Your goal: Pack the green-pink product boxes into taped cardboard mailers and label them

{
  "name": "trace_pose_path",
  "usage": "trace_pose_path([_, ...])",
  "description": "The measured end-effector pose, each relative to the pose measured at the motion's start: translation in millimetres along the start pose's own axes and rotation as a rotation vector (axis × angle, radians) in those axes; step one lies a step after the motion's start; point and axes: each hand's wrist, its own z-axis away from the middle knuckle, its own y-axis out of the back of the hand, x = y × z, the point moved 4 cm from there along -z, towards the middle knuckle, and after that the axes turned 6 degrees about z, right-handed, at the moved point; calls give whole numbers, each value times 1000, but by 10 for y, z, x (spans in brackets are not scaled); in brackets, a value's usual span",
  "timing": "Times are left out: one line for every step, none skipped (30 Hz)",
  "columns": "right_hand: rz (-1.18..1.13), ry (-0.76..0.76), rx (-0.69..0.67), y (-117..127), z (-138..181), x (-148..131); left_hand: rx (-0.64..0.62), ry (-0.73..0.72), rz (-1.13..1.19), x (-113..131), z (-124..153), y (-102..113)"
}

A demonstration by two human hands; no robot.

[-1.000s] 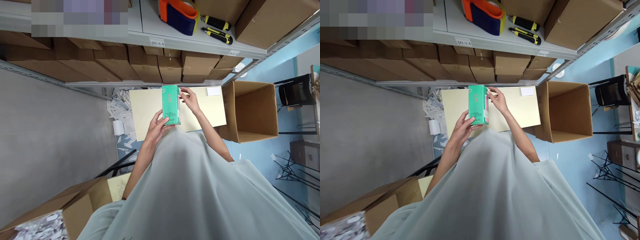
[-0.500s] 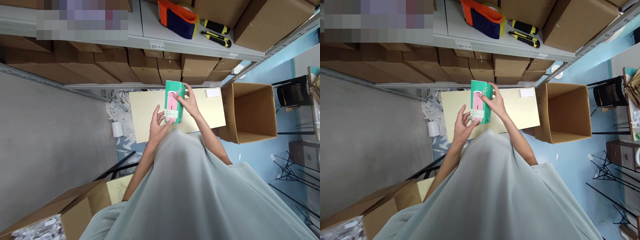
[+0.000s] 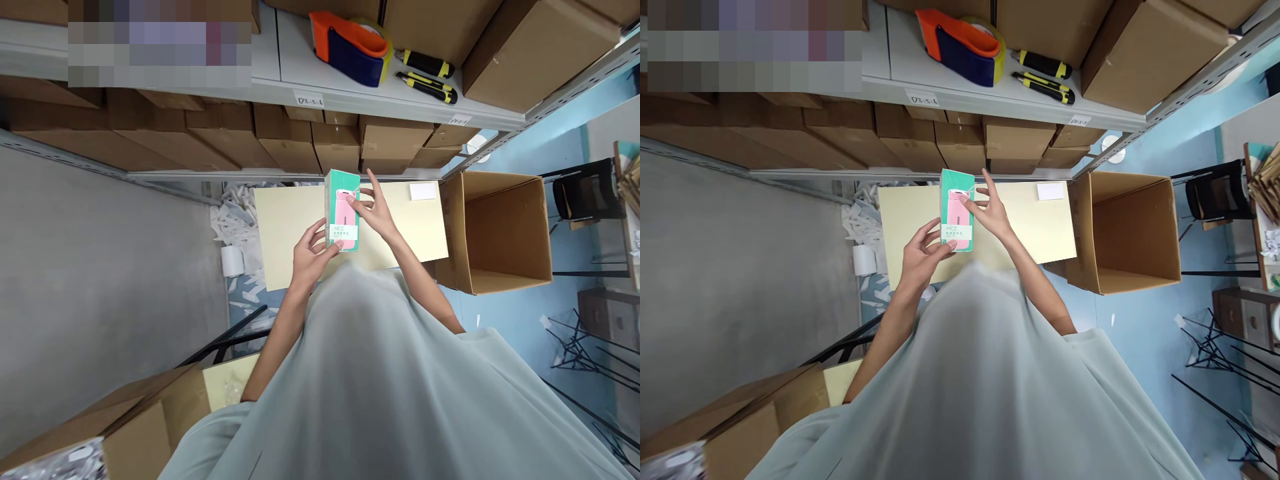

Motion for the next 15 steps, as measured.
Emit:
trace_pose_path([48,23,19,11,13,-41,43,-37,-60,6,-2,-7])
trace_pose_path([88,45,31,13,25,-80,86,-79,-130,16,4,-19])
trace_pose_path([119,66,34,7,36,-114,123,-125,-208,32,18,-37])
trace_pose_path([143,84,31,-4,41,-139,153,-176,-289,53,41,-61])
trace_pose_path([162,98,26,-17,40,-152,172,-226,-367,75,70,-89])
trace_pose_path([173,107,23,-27,32,-151,183,-271,-433,97,102,-116])
trace_pose_path([174,109,28,-28,17,-138,182,-300,-475,112,132,-137])
trace_pose_path([162,103,38,-20,-3,-112,171,-307,-483,116,153,-146])
trace_pose_path([135,91,50,-3,-26,-77,149,-287,-452,109,163,-138])
trace_pose_path([96,76,58,21,-48,-36,117,-244,-387,92,161,-115])
trace_pose_path([47,58,59,48,-67,7,74,-184,-299,65,149,-82])
trace_pose_path([-6,38,48,72,-81,51,24,-113,-202,34,130,-46])
trace_pose_path([-60,16,27,91,-87,91,-30,-39,-107,3,110,-12])
trace_pose_path([-110,-7,-1,102,-86,125,-82,31,-26,-25,91,17])
trace_pose_path([-152,-27,-30,105,-78,152,-127,94,36,-48,77,38])
